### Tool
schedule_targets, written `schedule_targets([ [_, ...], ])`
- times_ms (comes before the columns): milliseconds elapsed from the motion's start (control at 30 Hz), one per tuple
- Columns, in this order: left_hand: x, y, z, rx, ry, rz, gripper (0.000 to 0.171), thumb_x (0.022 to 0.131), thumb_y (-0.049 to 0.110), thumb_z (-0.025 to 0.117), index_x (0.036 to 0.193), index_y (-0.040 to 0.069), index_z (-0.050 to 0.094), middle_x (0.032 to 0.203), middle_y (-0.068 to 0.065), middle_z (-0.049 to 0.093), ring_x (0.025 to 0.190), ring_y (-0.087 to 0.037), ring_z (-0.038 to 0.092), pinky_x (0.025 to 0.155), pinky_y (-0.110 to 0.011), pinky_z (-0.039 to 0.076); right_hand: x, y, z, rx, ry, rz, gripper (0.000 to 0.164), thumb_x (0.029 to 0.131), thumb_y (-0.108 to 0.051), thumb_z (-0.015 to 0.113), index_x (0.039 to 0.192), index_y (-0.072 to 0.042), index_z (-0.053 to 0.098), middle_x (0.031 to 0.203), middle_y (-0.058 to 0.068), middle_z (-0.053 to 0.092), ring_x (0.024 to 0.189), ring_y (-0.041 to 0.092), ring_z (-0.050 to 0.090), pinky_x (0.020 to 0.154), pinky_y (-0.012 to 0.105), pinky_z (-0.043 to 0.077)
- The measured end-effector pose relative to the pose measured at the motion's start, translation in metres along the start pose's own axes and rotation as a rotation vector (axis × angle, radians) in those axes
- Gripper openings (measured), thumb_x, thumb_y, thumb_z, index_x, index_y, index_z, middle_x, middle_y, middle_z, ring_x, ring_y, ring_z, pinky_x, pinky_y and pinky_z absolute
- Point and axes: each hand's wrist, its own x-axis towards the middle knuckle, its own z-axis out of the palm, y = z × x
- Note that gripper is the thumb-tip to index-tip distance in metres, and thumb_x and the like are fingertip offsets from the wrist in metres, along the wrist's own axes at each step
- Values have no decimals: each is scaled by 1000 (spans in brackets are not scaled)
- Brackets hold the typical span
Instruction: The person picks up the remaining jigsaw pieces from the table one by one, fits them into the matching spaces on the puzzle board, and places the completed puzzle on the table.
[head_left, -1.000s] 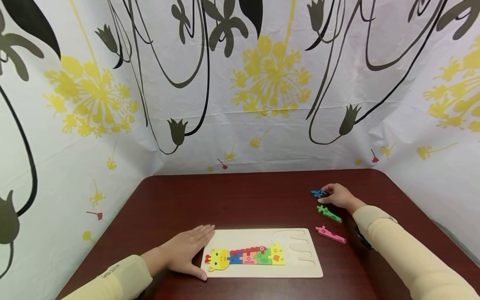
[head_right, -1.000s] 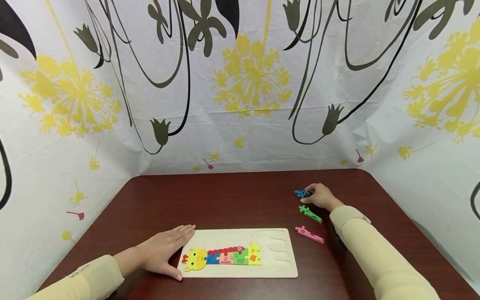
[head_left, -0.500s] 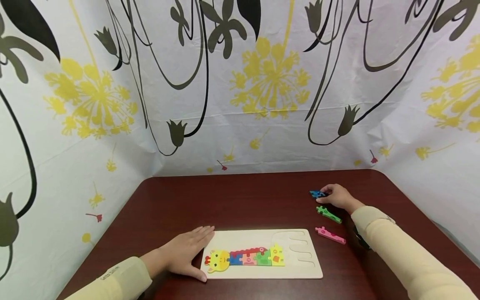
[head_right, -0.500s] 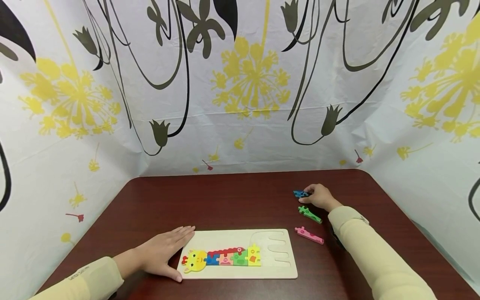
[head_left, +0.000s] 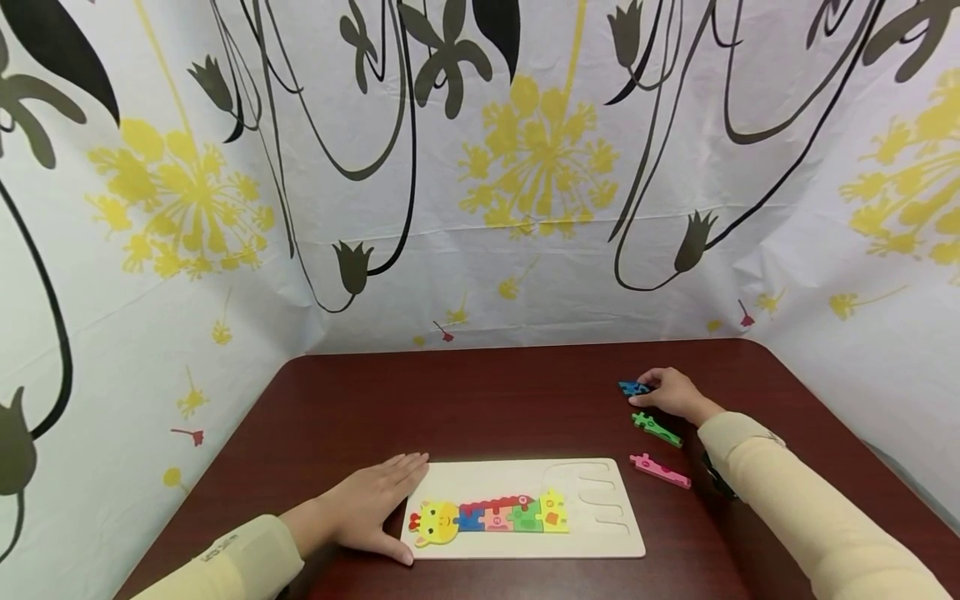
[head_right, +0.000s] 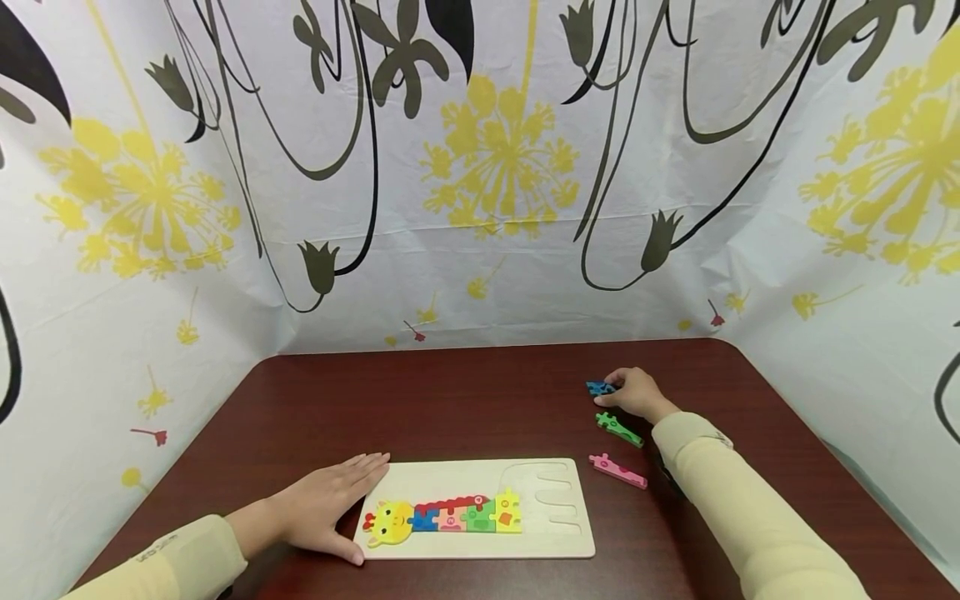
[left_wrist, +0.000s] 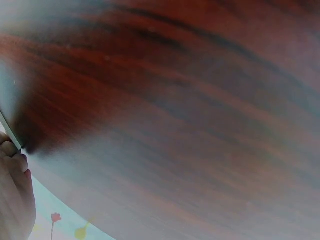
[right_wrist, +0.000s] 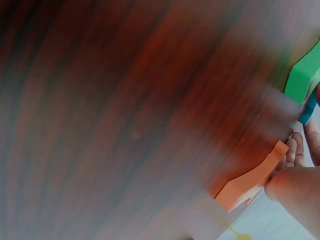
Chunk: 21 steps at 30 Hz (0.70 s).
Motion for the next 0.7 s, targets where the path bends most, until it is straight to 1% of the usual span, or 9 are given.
schedule_targets([
  [133, 0, 0, 0, -2, 0, 1, 114, 77, 85, 41, 154, 3, 22, 159, -13, 22, 144, -27, 22, 113, -44, 25, -1, -2, 0, 0, 3, -1, 51, 84, -26, 78, 113, 11, 60, 110, 29, 59, 101, 42, 54, 87, 56, 46],
  [300, -1, 0, 1, -5, -2, -2, 114, 77, 85, 41, 154, 4, 22, 159, -12, 21, 144, -27, 22, 113, -44, 25, -1, -3, 1, 14, 6, 7, 48, 85, -23, 78, 114, 11, 60, 108, 27, 60, 96, 38, 55, 84, 52, 48],
  [533, 0, 1, 0, 6, 5, 1, 114, 77, 86, 40, 154, 3, 22, 158, -13, 22, 144, -27, 22, 113, -44, 26, 0, -3, 1, 39, -6, 5, 46, 87, -21, 75, 118, 9, 58, 116, 29, 56, 106, 43, 52, 86, 55, 46],
  [700, 0, 1, 0, 6, 1, -4, 115, 77, 86, 40, 154, 3, 22, 159, -13, 22, 144, -27, 22, 112, -44, 27, 0, -3, 0, 53, -5, -2, 47, 88, -22, 74, 120, 9, 58, 118, 29, 56, 105, 43, 53, 84, 52, 49],
])
